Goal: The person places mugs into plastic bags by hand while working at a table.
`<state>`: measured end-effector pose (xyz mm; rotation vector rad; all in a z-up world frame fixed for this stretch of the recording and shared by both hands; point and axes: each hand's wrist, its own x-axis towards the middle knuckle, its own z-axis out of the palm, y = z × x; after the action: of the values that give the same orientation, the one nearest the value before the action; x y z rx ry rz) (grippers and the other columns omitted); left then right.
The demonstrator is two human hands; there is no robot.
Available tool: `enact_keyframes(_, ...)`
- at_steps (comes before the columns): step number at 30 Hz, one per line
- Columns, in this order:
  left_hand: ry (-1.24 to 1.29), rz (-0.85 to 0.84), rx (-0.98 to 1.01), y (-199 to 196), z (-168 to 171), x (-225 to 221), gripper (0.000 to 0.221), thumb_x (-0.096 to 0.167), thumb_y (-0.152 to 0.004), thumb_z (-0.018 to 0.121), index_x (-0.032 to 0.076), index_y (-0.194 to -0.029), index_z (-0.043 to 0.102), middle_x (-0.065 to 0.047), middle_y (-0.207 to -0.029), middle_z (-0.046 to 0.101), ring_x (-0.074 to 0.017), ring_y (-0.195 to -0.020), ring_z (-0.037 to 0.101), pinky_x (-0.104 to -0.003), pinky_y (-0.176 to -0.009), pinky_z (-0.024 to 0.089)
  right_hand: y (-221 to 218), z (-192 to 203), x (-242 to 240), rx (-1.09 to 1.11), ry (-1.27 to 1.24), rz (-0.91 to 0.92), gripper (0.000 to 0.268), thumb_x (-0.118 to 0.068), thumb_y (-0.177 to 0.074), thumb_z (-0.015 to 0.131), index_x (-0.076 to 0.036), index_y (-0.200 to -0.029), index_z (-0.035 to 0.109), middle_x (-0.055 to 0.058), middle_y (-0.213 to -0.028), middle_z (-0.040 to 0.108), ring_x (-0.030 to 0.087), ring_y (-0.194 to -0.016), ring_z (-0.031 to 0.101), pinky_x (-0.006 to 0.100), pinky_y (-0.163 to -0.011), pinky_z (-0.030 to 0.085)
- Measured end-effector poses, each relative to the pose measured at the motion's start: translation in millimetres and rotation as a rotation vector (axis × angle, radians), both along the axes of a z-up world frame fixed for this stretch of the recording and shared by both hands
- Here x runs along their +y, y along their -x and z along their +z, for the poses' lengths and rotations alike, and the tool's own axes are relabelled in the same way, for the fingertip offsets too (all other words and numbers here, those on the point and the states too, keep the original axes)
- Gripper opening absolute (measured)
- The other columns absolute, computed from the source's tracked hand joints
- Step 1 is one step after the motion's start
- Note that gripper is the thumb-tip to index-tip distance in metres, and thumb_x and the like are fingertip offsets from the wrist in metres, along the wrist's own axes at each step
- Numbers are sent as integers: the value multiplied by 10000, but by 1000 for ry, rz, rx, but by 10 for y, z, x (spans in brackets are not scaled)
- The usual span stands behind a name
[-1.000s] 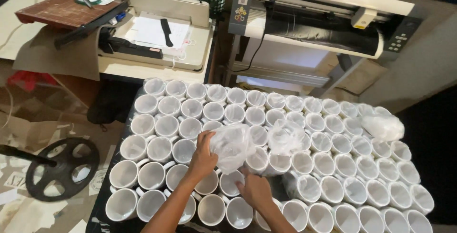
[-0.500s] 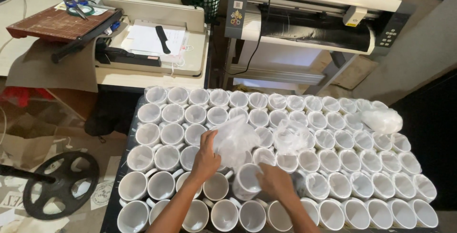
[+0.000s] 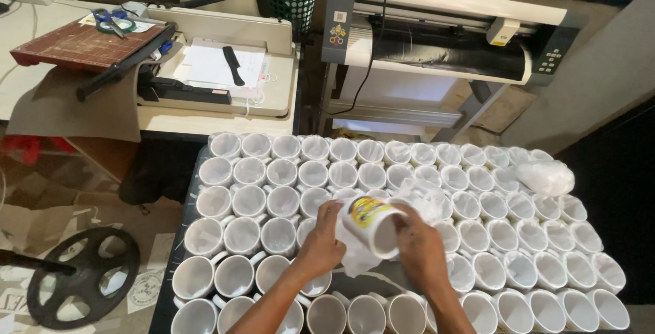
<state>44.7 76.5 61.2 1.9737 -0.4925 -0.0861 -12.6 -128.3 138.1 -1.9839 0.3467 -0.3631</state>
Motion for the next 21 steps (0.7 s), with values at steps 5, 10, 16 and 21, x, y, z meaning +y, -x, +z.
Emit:
enact_keyframes(5,35,-65,-15,-9,286,46,799,-87,-715,576,34,-1478,371,-151,-1565,363,-420,-1308,521,-478,-1010,482,-150,-313,19,-6,612,274,359,-99,-843,675,-165,-1195,705,151,-952,777,366,-767,727,436,-661,564)
enact_keyframes(10,-125,-281,-131,81,669,16,705,-39,-788,623,72,-1465,465,-77,-1556,449,-341,-1302,561,-452,-932,517,-314,-957,-140,-136,717,482,207,-84,-821,668,-58,-1026,681,166,-778,694,375,-669,674,477,-606,524)
enact_keyframes(16,-113,-304,-553,316,490,-145,605,-59,-815,575,16,-1415,533,-72,-1600,467,-329,-1306,580,-472,-977,514,-402,-1714,-409,-79,665,343,89,-68,-827,657,-29,-907,667,191,-826,710,353,-756,686,438,-672,531)
enact_keyframes(21,-145,-287,-532,524,373,-264,573,-21,-889,577,19,-1459,533,-84,-1614,466,-338,-1060,602,-468,-842,515,-275,-694,50,-204,296,129,492,-59,-787,647,-6,-1276,636,181,-976,762,259,-839,722,370,-708,555)
